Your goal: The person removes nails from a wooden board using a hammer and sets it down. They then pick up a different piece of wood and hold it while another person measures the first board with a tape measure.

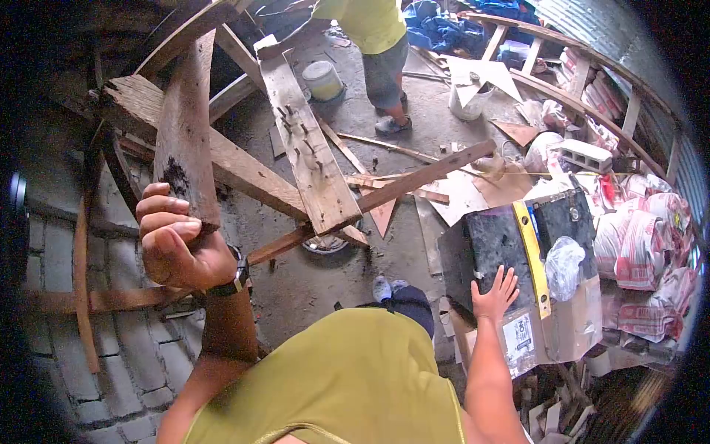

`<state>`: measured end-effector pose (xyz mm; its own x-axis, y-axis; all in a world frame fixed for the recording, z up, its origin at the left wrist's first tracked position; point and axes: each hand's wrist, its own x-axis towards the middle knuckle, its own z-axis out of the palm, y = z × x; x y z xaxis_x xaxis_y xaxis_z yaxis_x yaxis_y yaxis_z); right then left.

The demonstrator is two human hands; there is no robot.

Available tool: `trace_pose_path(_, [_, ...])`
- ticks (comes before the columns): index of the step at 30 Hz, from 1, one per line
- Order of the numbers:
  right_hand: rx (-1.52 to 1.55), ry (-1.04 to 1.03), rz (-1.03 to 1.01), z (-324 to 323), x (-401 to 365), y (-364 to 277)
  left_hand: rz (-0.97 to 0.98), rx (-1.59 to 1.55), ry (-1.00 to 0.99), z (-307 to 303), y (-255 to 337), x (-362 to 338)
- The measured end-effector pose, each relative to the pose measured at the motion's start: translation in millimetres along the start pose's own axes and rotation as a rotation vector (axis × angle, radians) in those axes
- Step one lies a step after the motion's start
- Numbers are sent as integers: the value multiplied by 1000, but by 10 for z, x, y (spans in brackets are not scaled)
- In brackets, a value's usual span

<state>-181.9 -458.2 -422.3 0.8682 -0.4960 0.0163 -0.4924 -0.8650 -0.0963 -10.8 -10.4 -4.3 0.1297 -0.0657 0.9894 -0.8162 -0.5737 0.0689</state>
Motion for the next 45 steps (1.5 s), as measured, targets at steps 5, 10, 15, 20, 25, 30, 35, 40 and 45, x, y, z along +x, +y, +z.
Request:
trace_pose_path(5, [-4,-21,22,-56,14,-36,0,8,-27,-33,1,9])
trace_pose_path(10, [-15,19,9,-4,-4,-24,35,9,-68,-28,-11,-14])
trace_pose_path(15, [-23,56,-14,42,-7,4,-190,-292,361,-43,20,-588])
trace_pose_path(20, [-13,34,1,-41,0,-44,-706,-204,-364,-34,-75,-2165])
trace_pose_path(25, [-19,23,6,-46,8,-46,-408,40,-1018,738,-533,-2564])
trace_pose_path(30, [-22,29,4,-43,18,-41,-389,223,-1282,932,-816,-2852])
trace_pose_path(35, [-27,33,-6,3,-14,-41,-412,217,-1267,916,-822,-2874])
trace_pose_path(40, [-42,32,-4,-47,5,-51,-426,244,-1247,958,-832,-2881])
trace_pose_path(45, [-36,30,-6,-57,20,-64,-443,290,-1254,943,-850,-2948])
